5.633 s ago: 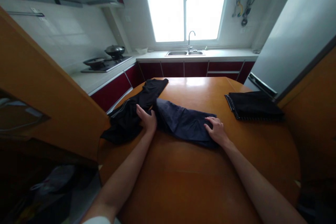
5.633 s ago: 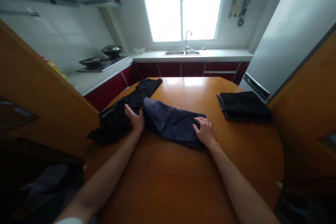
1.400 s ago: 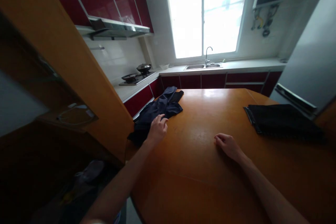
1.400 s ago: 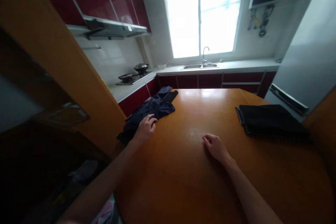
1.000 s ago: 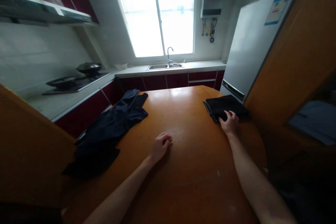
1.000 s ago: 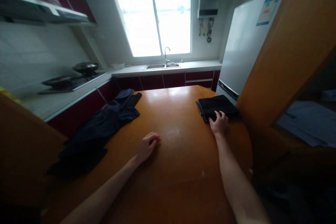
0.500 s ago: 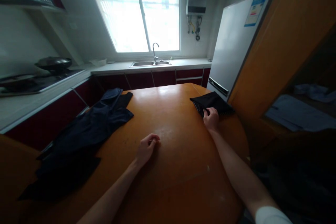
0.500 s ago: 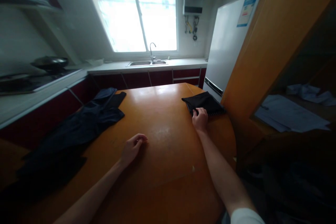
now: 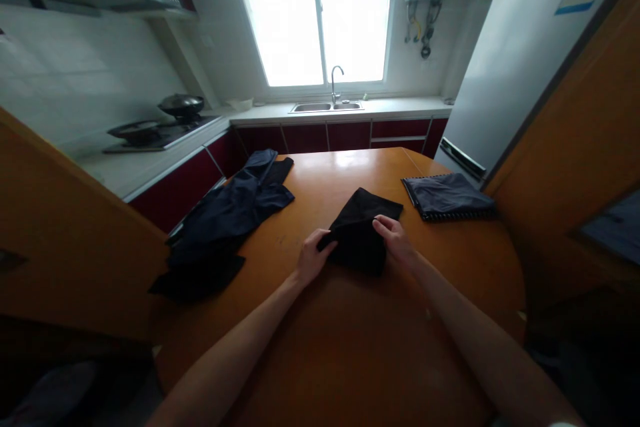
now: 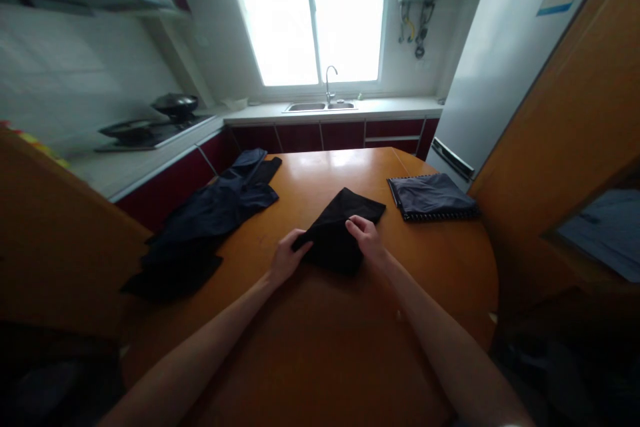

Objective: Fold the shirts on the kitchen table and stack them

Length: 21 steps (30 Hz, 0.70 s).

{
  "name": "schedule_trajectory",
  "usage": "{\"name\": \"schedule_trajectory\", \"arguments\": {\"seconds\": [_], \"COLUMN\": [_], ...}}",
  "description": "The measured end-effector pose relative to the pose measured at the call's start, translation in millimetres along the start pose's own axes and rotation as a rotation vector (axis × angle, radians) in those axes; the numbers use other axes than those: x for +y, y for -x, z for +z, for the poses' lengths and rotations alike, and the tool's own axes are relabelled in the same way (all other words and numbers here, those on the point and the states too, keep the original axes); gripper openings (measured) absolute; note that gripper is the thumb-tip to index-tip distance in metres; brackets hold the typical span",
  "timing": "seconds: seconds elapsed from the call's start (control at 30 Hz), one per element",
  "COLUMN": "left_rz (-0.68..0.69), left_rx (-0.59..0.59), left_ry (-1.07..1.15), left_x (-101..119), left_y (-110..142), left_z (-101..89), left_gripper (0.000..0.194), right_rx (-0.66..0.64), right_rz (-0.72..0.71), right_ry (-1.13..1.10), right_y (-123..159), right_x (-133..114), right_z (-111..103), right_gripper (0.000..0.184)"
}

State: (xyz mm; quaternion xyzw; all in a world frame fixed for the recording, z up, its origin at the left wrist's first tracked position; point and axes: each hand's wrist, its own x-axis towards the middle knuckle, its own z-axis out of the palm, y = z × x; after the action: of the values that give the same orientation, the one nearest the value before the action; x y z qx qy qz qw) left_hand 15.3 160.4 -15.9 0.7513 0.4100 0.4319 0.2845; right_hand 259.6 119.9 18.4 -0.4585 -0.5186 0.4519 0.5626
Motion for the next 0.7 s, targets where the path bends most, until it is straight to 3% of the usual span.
{"name": "schedule_trajectory", "arguments": {"seconds": [0.07,0.17,0.3,0.37,0.53,0.6,0.7], "left_rz": [-0.045,-0.075,-0.110,-0.136,-0.211,-0.229,-0.233], "left_rx": [-0.035,0.002,0.052,0.100,0.268,0.330,0.426], "left_ry": [0.016,0.046,0.136,0.189,0.265,0.253,0.195], "left_x": [2.7,3.5,-0.3,-4.4,-18.1,-24.0,-35.1], "left_y": [1.5,1.2,-3.6,-6.4,-10.5,-11.7,-16.4], "left_z": [-0.2,0.6,-0.8,-2.7,-5.7,-7.3,-17.0], "left_gripper": [0.025,0.027,0.032,0.035,0.037,0.036,0.031], "right_rx": [0.073,0.150,0.132,0.068,-0.331,-0.329,-0.387], "right_rz": [0.047,0.090,0.090,0.067,-0.124,-0.173,-0.282], "right_ry": [0.002,0.046,0.141,0.191,0.301,0.364,0.487], "right_y": [-6.0,-9.7,-7.5,-5.2,4.6,11.2,25.6], "right_x": [10.5,21.9,25.5,24.7,22.6,20.0,11.2], "right_z": [-6.8,-9.7,-5.0,-2.2,6.5,12.2,24.5], "right_gripper": [0.050,0.052,0.055,0.053,0.033,0.032,0.050]}}
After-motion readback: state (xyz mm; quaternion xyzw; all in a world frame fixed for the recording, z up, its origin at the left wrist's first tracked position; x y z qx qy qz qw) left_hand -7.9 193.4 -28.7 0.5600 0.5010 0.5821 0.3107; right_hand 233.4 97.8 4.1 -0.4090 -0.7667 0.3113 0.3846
